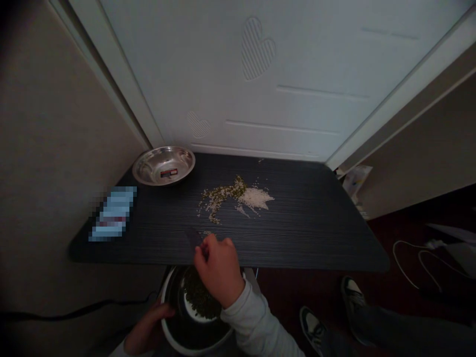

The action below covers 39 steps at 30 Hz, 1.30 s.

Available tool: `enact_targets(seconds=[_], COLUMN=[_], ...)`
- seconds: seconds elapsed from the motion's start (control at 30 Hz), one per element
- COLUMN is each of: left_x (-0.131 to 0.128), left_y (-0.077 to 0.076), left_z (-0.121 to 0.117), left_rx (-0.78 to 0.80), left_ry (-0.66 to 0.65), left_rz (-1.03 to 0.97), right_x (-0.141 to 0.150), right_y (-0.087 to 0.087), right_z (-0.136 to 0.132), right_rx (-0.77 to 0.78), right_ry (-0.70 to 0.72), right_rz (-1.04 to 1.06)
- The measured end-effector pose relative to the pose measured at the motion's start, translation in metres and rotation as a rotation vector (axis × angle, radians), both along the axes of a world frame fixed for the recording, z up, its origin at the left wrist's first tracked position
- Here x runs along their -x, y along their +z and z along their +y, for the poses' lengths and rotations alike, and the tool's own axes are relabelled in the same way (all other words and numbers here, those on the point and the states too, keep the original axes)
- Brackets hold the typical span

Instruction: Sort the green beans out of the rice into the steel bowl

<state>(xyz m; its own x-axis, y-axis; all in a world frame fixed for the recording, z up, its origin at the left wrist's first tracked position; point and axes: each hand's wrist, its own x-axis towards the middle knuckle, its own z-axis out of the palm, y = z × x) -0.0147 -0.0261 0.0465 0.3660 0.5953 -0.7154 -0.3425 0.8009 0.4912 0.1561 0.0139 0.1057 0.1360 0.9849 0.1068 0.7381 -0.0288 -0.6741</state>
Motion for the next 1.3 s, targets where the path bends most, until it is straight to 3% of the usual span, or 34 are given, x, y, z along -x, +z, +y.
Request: enact_targets(seconds=[0.23,0.43,1.03,1.3], left_x=[0.004,-0.003,-0.008,-0.014], left_y=[-0.01,-0.006,-0.004,-0.002], left_z=[-0.004,-0.004,-0.005,-0.004], left_rx=[0.035,0.024,0.029,0.035], left_ry=[0.038,0.04,0.055,0.019], left_rz=[0.017,-0.012,0.007,-0.011], right_x=[-0.025,-0.042,-0.085,-0.114], right_y=[-0.004,-0.005,-0.011,-0.012], right_z=[-0.005,-0.012,-0.017,0.006], right_rx=[0.019,0.051,0.044,0.014], right_ry=[-0.196,-0.24,-0.141,-0.169], right_rz=[-0.121,-0.081,-0.038,-0.045])
